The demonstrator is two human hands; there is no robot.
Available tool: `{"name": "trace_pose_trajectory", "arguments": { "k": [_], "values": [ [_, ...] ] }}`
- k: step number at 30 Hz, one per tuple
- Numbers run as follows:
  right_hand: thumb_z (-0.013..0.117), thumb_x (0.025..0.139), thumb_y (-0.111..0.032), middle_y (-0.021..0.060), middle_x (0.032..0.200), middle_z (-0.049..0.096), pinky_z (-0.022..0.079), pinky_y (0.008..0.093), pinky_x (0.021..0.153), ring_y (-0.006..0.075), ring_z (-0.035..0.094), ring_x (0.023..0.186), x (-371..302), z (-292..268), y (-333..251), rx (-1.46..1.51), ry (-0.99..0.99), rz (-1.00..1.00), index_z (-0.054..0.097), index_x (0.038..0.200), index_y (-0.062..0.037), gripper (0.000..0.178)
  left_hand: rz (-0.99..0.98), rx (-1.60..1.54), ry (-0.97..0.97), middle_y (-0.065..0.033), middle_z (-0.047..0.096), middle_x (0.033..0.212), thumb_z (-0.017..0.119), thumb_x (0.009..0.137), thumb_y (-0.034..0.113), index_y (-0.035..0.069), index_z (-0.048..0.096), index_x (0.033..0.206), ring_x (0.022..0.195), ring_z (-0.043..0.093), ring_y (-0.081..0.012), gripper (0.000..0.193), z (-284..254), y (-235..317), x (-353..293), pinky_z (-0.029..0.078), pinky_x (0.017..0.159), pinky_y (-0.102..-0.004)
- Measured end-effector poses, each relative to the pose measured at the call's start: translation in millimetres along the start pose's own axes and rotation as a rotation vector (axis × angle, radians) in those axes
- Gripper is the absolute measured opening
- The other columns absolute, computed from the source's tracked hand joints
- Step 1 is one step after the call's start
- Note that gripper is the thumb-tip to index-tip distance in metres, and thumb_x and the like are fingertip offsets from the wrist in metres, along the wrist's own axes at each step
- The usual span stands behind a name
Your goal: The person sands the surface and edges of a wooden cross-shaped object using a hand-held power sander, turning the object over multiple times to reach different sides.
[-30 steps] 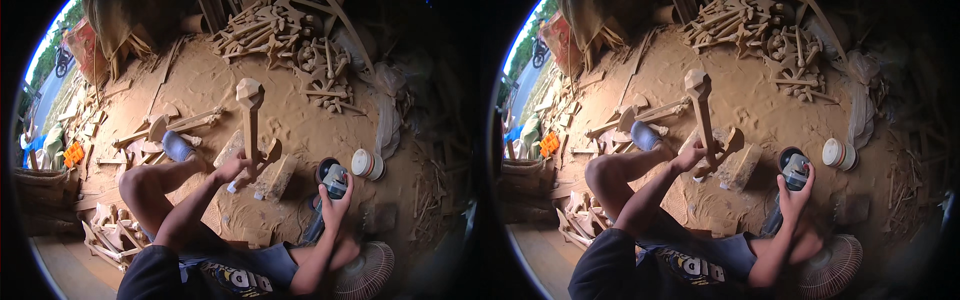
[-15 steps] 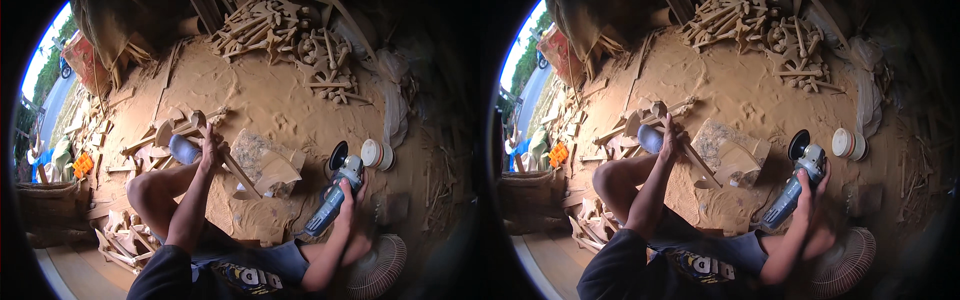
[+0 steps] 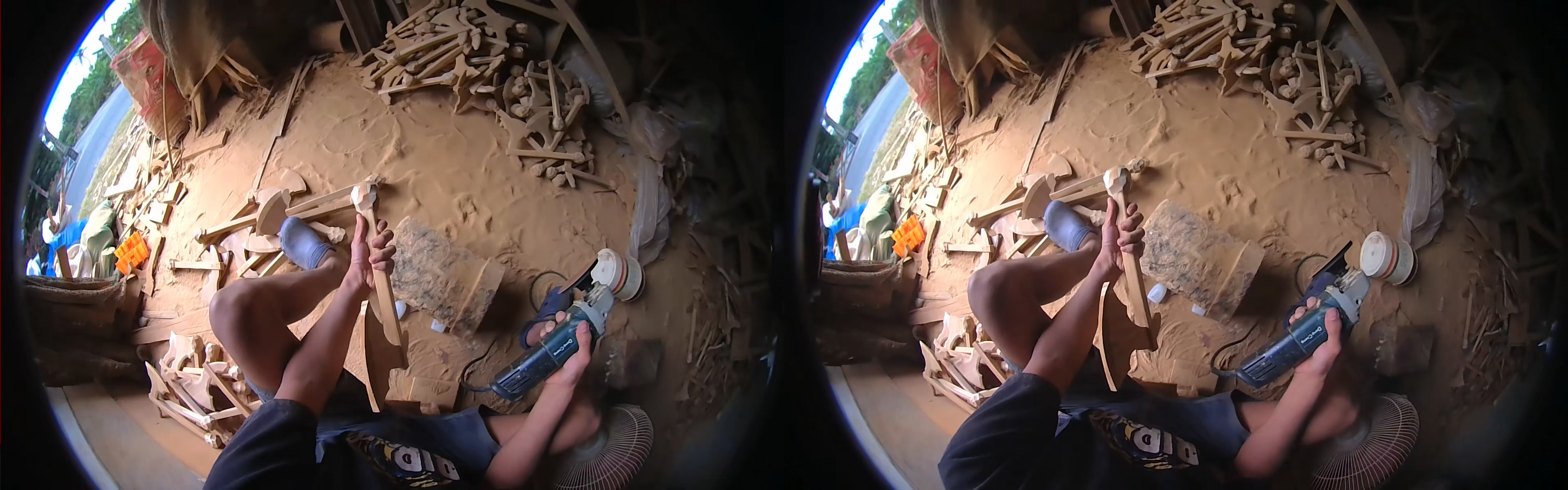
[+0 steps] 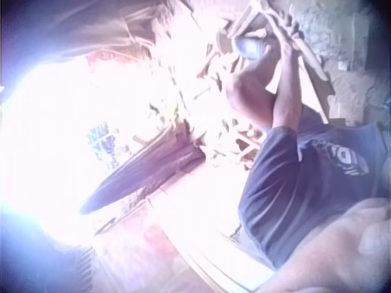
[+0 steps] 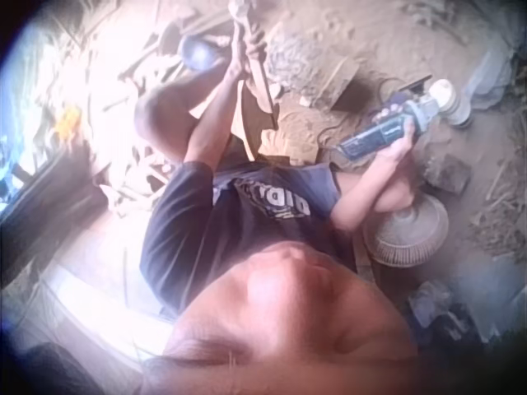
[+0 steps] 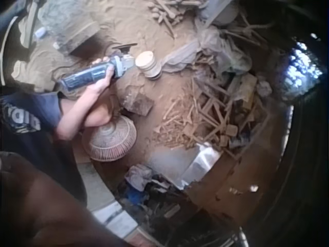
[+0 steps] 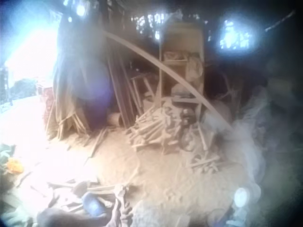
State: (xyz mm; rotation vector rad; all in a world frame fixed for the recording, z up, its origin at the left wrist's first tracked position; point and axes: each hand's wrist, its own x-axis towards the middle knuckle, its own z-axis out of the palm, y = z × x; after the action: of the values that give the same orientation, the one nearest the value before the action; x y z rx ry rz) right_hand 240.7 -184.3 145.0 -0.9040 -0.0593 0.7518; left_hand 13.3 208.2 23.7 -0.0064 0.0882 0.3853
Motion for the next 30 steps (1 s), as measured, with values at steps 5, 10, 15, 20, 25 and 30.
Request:
{"name": "trace_pose_trajectory", "arguments": {
  "k": [5, 10, 15, 20, 25, 30],
  "values": [
    [0.071, 0.101, -0.045, 0.0084, 0.114, 0.062, 0.055, 0.0377, 0.088, 0.0242, 0.063, 0.098, 4.7, -7.6, -2.7, 0.023, 0.002, -0.039, 0.057, 0.125, -0.002, 0.051, 0.105, 0.582, 0.537, 0.005, 0.041, 0.075, 0.056, 0.105, 0.071, 0.016, 0.048, 0.102, 0.051, 0.039, -0.009, 0.055, 19.6, -19.9, 29.4, 0.035, 0.043, -0.0257],
    [0.078, 0.095, -0.033, 0.0066, 0.113, 0.065, 0.056, 0.0366, 0.083, 0.0209, 0.066, 0.091, 7.6, -5.3, 10.6, -0.13, 0.06, -0.021, 0.056, 0.136, -0.0054, 0.054, 0.42, 1.103, 0.9, -0.0011, 0.045, 0.068, 0.058, 0.108, 0.063, 0.013, 0.041, 0.092, 0.046, 0.047, -0.0163, 0.055, -14.2, -11.6, 61.5, 0.048, 0.042, -0.0381],
    [0.087, 0.085, -0.011, 0.0143, 0.114, 0.067, 0.061, 0.0373, 0.075, 0.022, 0.07, 0.086, -1.9, 8.9, 20.6, -0.588, 0.209, -0.275, 0.039, 0.156, -0.0064, 0.086, 0.421, 1.429, 0.837, -0.0022, 0.053, 0.076, 0.066, 0.11, 0.041, 0.009, 0.044, 0.111, 0.056, 0.054, -0.0129, 0.039, -45.0, -8.0, 87.5, 0.052, 0.052, -0.0323],
    [0.095, 0.078, -0.017, 0.0163, 0.136, 0.06, 0.05, 0.0404, 0.109, 0.027, 0.062, 0.122, -7.3, -23.5, 57.8, -1.162, 0.162, -0.419, 0.043, 0.153, 0.0008, 0.093, 0.321, 1.185, 0.553, -0.0035, 0.065, 0.086, 0.067, 0.109, 0.023, 0.002, 0.05, 0.13, 0.068, 0.063, -0.0145, 0.034, -82.5, -59.8, 82.9, 0.051, 0.062, -0.03],
    [0.092, 0.078, -0.014, 0.0213, 0.134, 0.063, 0.051, 0.0443, 0.109, 0.0315, 0.065, 0.126, -13.5, 3.0, 95.3, -1.327, -0.031, -0.268, 0.04, 0.155, -0.0026, 0.094, 0.553, 1.588, 0.609, -0.0128, 0.067, 0.087, 0.062, 0.11, 0.02, 0.002, 0.052, 0.134, 0.075, 0.063, -0.0276, 0.032, -117.7, -68.5, 77.7, 0.051, 0.071, -0.0412],
    [0.088, 0.081, -0.01, 0.0249, 0.143, 0.055, 0.047, 0.0459, 0.114, 0.0369, 0.058, 0.134, 1.1, -0.9, 110.9, -1.351, -0.141, -0.144, 0.035, 0.157, -0.0016, 0.094, 0.513, 1.69, 0.713, -0.0263, 0.066, 0.095, 0.067, 0.104, 0.026, -0.003, 0.047, 0.142, 0.083, 0.064, -0.0454, 0.052, -112.2, -80.5, 76.4, 0.053, 0.082, -0.05]
  ]
}}
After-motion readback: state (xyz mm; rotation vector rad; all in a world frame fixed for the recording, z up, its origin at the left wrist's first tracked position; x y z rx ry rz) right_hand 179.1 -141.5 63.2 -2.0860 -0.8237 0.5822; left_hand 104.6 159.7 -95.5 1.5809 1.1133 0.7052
